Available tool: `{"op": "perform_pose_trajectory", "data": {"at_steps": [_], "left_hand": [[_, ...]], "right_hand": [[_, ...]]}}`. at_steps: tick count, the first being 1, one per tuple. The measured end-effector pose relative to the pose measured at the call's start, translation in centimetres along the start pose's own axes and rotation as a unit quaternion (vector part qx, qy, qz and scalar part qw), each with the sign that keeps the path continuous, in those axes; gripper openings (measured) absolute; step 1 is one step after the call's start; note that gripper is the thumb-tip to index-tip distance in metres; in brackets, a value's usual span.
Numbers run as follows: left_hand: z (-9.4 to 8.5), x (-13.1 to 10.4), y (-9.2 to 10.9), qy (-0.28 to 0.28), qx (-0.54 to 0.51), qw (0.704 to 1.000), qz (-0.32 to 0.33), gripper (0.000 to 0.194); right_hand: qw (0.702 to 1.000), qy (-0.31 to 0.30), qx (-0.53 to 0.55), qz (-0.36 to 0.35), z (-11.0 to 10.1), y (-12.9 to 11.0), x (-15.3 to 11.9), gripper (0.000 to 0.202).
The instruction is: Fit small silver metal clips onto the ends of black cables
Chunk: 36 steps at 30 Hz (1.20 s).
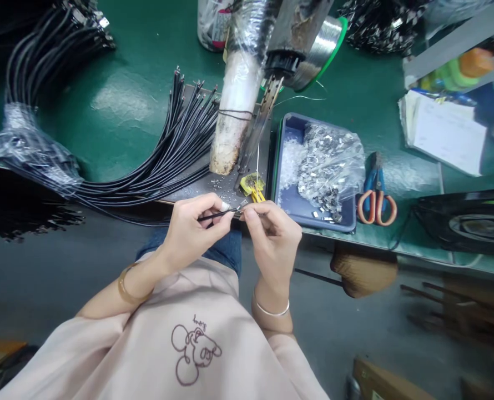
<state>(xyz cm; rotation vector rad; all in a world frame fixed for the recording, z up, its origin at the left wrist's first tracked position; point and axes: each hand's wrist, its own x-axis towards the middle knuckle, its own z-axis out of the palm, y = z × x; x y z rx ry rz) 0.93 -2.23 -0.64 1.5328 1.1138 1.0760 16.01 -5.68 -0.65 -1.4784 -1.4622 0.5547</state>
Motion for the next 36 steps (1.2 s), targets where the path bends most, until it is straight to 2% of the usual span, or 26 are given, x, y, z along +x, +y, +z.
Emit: {"op": "perform_pose_trajectory", "data": {"at_steps": [6,9,11,13,16,18,20,22,25,28,30,33,36], "left_hand": [[-0.1,0.0,0.2,-0.009,-0.004,1.000,0.026,0.021],[-0.6,0.1,0.4,-0.071,-0.048,0.996,-0.014,0.020],[-0.9,0.1,0.6,-0.117,-0.077,0.989,-0.042,0.021],[-1.2,0.1,0.7,-0.137,-0.093,0.985,-0.048,0.021],[-1.2,-0.1,0.5,-0.105,-0.058,0.993,0.009,0.017],[-0.9,-0.2,0.2,-0.055,-0.006,0.996,0.069,0.014],[-0.6,-0.4,-0.2,-0.016,0.015,0.995,0.095,0.011],[-0.5,-0.3,-0.5,-0.015,-0.018,0.997,0.067,0.011],[-0.7,0.1,-0.6,-0.044,-0.099,0.994,-0.014,0.015],[-1.0,0.8,-0.4,-0.052,-0.140,0.986,-0.073,0.017],[-1.1,1.2,-0.4,-0.057,-0.158,0.982,-0.090,0.016],[-1.0,1.7,-0.4,-0.055,-0.185,0.976,-0.098,0.014],[-0.8,2.1,-0.6,-0.039,-0.179,0.978,-0.096,0.013]], "right_hand": [[0.997,0.021,-0.056,-0.058,0.4,0.0,-0.1,0.021],[0.994,0.030,-0.066,-0.081,0.3,0.1,-0.1,0.025],[0.996,0.036,-0.047,-0.066,0.0,0.1,0.0,0.019],[0.998,0.031,-0.027,-0.039,-0.2,0.0,0.1,0.016],[0.998,0.013,-0.040,-0.038,-0.4,-0.2,0.3,0.021],[0.993,0.023,-0.088,-0.078,-0.4,-0.4,0.3,0.025],[0.984,0.049,-0.129,-0.114,-0.3,-0.4,0.2,0.023],[0.983,0.081,-0.116,-0.114,-0.3,-0.3,0.0,0.016],[0.985,0.150,-0.018,-0.089,-0.1,0.0,-0.2,0.012],[0.973,0.199,0.033,-0.113,0.1,0.5,-0.2,0.006],[0.972,0.181,0.005,-0.153,0.4,0.7,-0.1,0.007],[0.965,0.114,-0.087,-0.220,0.9,0.9,0.1,0.017],[0.954,0.091,-0.136,-0.252,1.4,0.8,0.5,0.020]]}}
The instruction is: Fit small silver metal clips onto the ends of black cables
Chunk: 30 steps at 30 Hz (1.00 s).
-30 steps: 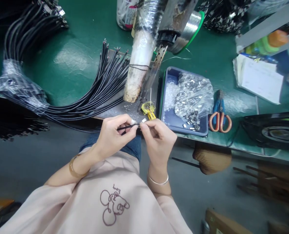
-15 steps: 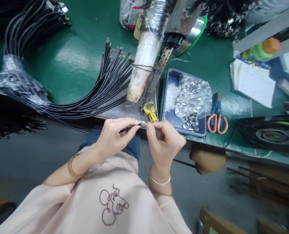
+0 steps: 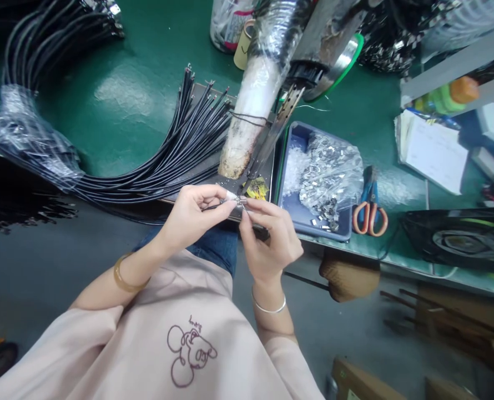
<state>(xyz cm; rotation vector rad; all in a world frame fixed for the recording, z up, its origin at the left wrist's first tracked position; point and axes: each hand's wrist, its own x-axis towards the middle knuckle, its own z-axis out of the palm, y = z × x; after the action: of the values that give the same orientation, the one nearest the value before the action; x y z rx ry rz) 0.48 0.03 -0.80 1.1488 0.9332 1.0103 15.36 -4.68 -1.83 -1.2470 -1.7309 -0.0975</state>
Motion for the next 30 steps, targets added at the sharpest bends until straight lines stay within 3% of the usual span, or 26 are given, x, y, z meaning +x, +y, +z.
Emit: {"op": "perform_pose_trajectory", "data": {"at_steps": [9,15,22,25,30], "left_hand": [[0.3,0.7,0.3,0.033,0.057,0.997,0.026,0.017],[0.3,0.7,1.0,0.025,0.079,0.996,0.024,0.014],[0.0,0.4,0.7,-0.009,0.100,0.995,0.003,0.016],[0.0,0.1,0.5,-0.004,0.138,0.989,0.050,0.015],[0.1,-0.6,0.2,0.004,0.224,0.955,0.195,0.014]], "right_hand": [[1.000,0.013,-0.012,0.003,0.6,0.3,0.7,0.020],[1.000,0.016,-0.016,0.008,0.4,0.1,0.9,0.021],[1.000,-0.025,-0.013,-0.009,-0.1,0.2,0.4,0.019],[1.000,-0.022,-0.006,-0.010,-0.2,0.3,0.2,0.019],[1.000,-0.020,0.000,0.002,-0.4,0.3,0.2,0.019]]}}
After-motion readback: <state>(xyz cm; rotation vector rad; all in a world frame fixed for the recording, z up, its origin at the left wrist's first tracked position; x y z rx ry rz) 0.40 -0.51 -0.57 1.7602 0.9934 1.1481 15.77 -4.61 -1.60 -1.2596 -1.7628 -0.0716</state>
